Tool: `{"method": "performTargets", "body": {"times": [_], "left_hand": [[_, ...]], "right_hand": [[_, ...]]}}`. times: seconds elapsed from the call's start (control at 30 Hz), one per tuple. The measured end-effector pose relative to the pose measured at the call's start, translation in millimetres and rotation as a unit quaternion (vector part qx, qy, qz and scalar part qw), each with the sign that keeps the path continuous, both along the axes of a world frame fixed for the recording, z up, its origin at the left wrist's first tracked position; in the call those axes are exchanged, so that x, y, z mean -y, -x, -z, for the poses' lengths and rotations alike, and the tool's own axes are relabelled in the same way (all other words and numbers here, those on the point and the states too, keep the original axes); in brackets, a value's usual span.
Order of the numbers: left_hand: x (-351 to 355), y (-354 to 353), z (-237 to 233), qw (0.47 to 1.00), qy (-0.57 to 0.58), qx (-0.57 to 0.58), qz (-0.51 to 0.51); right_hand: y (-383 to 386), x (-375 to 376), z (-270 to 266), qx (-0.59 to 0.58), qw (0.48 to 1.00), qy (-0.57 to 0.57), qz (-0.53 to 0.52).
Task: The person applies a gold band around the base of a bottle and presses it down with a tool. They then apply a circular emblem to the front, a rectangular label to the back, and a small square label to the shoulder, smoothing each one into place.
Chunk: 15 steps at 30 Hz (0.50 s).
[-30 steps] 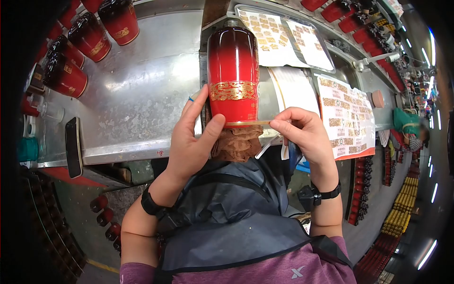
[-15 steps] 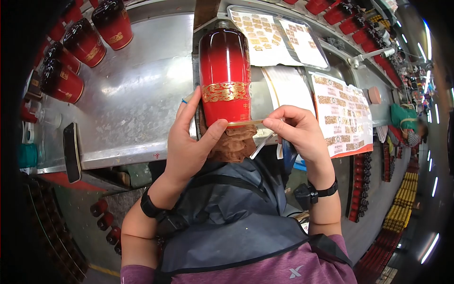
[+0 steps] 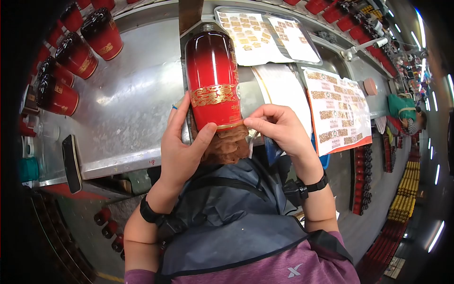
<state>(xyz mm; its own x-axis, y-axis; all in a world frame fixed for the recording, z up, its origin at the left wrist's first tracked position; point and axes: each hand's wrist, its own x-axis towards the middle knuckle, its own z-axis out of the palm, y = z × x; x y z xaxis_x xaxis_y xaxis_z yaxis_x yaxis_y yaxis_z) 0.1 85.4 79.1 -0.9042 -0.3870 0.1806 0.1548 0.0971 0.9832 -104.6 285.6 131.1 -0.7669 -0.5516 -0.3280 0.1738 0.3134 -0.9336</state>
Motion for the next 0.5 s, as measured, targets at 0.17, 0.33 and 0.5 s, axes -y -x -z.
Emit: {"method": "performTargets", "body": {"times": [0.17,0.33,0.5], "left_hand": [[-1.5,0.2,-11.5,0.998,0.059,0.015,0.002],[-7.1,5.2,-12.8,0.993,0.103,0.040,-0.035],[-9.3,6.5,-10.8,0.995,0.089,0.040,-0.037]], "right_hand": [[-0.6,2.5,0.8,0.005,1.000,0.004,0.006],[0.0,-1.8,-1.6,0.013,1.000,0.024,0.010],[-0.4,-6.3,-11.3,0.013,1.000,0.011,0.009]]}}
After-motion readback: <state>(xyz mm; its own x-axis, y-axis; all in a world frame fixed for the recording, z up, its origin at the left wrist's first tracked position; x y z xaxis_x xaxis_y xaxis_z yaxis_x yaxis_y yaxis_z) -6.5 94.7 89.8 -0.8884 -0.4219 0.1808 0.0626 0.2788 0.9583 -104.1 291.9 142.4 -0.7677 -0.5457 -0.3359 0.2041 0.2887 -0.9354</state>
